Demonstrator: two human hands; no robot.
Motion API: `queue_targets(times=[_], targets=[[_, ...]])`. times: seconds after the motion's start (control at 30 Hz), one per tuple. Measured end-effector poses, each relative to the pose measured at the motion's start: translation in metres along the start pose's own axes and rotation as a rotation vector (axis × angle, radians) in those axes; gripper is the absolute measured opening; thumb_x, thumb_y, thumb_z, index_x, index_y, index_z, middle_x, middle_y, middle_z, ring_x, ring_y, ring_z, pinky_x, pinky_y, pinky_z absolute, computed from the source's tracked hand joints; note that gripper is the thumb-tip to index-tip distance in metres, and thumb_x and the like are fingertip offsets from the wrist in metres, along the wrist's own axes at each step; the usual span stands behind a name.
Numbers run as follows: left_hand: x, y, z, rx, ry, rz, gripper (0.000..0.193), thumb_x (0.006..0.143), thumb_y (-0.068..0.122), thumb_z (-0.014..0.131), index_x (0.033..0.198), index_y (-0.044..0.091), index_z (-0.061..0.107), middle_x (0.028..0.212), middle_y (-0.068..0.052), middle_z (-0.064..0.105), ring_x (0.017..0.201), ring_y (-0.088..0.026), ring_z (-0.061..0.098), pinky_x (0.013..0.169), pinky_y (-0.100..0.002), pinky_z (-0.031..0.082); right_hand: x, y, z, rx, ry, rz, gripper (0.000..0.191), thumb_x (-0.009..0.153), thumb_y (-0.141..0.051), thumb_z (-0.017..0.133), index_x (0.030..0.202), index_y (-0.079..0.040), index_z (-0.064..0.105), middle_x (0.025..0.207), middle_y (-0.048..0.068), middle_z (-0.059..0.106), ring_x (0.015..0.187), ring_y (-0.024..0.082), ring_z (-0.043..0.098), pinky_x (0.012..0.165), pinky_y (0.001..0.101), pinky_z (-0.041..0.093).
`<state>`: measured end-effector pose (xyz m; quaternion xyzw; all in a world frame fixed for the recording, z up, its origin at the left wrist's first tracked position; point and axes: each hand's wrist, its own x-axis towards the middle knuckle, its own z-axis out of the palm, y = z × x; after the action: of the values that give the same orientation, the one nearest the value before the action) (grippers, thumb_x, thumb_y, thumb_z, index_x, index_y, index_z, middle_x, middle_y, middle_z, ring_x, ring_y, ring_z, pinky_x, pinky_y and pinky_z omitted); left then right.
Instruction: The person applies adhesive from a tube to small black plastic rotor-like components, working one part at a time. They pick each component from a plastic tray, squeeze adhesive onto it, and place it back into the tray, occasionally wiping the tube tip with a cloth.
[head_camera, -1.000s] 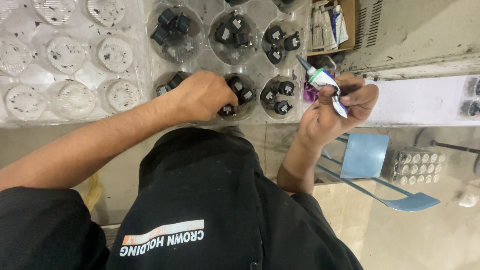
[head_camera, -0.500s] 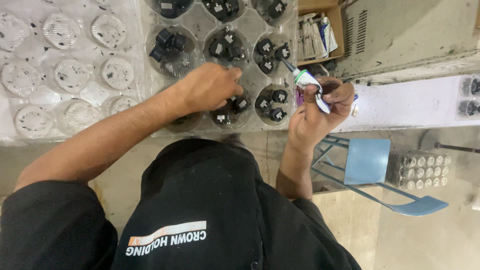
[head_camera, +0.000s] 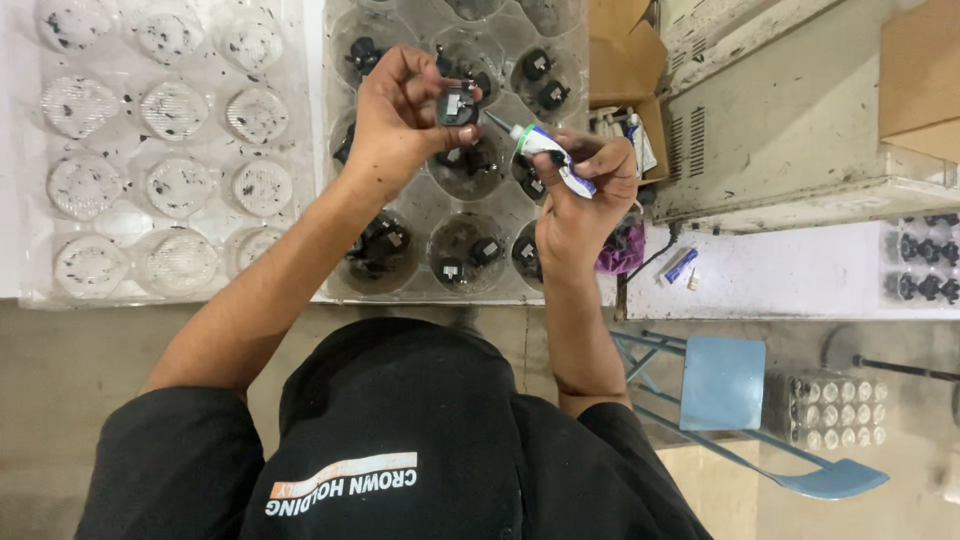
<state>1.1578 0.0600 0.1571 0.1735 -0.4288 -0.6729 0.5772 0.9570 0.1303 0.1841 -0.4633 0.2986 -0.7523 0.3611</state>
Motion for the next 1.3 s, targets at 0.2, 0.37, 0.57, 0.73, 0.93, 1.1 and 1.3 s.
queue_targets(times=[0.2,0.37,0.57,0.73,0.93,1.1,1.3], targets=[[-0.012,0.013,0.013,0.188,0.076,0.046,0.043,0.089,-0.024,0.073,0.124,-0.001,0.062,0.130,-0.012,0.070,0.106,-0.012,0.072,0.091,-0.026,0.065,-0.005,-0.002,0.010,-0.226,-0.089,-0.105,0.041,0.085,0.022,0.074,0.094,-0.006,0.045,0.103,0.016,0.068,0.101,0.023,0.071,0.082,0.0347,0.066],[-0.020,0.024,0.020,0.239,0.074,0.086,0.050,0.089,-0.026,0.068,0.133,-0.002,0.065,0.127,-0.007,0.068,0.094,-0.006,0.065,0.091,-0.025,0.064,-0.010,-0.005,0.011,-0.372,-0.172,-0.218,0.045,0.084,0.027,0.074,0.095,-0.003,0.043,0.103,0.017,0.066,0.100,0.022,0.070,0.081,0.0337,0.064],[-0.024,0.029,0.023,0.284,0.098,0.066,0.047,0.090,-0.025,0.067,0.131,-0.001,0.065,0.122,-0.005,0.069,0.092,-0.003,0.063,0.091,-0.024,0.064,-0.012,-0.007,0.015,-0.380,-0.163,-0.236,0.040,0.085,0.026,0.069,0.093,-0.003,0.043,0.101,0.017,0.065,0.096,0.022,0.070,0.076,0.0346,0.067],[-0.025,0.028,0.022,0.298,0.034,0.067,0.048,0.090,-0.023,0.071,0.132,0.000,0.066,0.123,-0.005,0.070,0.092,-0.002,0.062,0.089,-0.022,0.061,-0.008,-0.013,0.020,-0.439,-0.232,-0.392,0.045,0.076,0.027,0.074,0.088,-0.005,0.044,0.093,0.016,0.065,0.090,0.024,0.070,0.074,0.0325,0.060],[-0.027,0.025,0.022,0.225,0.015,0.024,0.046,0.090,-0.019,0.073,0.131,0.000,0.065,0.129,-0.007,0.070,0.095,-0.004,0.069,0.087,-0.022,0.062,-0.009,-0.024,0.021,-0.479,-0.246,-0.424,0.048,0.074,0.027,0.077,0.084,-0.007,0.044,0.090,0.014,0.066,0.085,0.023,0.070,0.069,0.0293,0.057],[-0.029,0.022,0.021,0.201,0.022,0.017,0.046,0.091,-0.017,0.074,0.133,-0.001,0.065,0.125,-0.007,0.071,0.092,-0.004,0.069,0.086,-0.021,0.061,-0.010,-0.023,0.021,-0.443,-0.230,-0.392,0.047,0.075,0.025,0.077,0.085,-0.008,0.044,0.090,0.013,0.066,0.086,0.022,0.069,0.071,0.0301,0.058],[-0.034,0.013,0.022,0.053,0.055,-0.054,0.046,0.093,-0.015,0.073,0.136,-0.002,0.064,0.118,-0.007,0.072,0.096,-0.007,0.070,0.089,-0.024,0.062,-0.012,-0.021,0.019,-0.445,-0.226,-0.406,0.049,0.074,0.024,0.080,0.085,-0.008,0.044,0.089,0.012,0.066,0.084,0.021,0.068,0.070,0.0276,0.055]])
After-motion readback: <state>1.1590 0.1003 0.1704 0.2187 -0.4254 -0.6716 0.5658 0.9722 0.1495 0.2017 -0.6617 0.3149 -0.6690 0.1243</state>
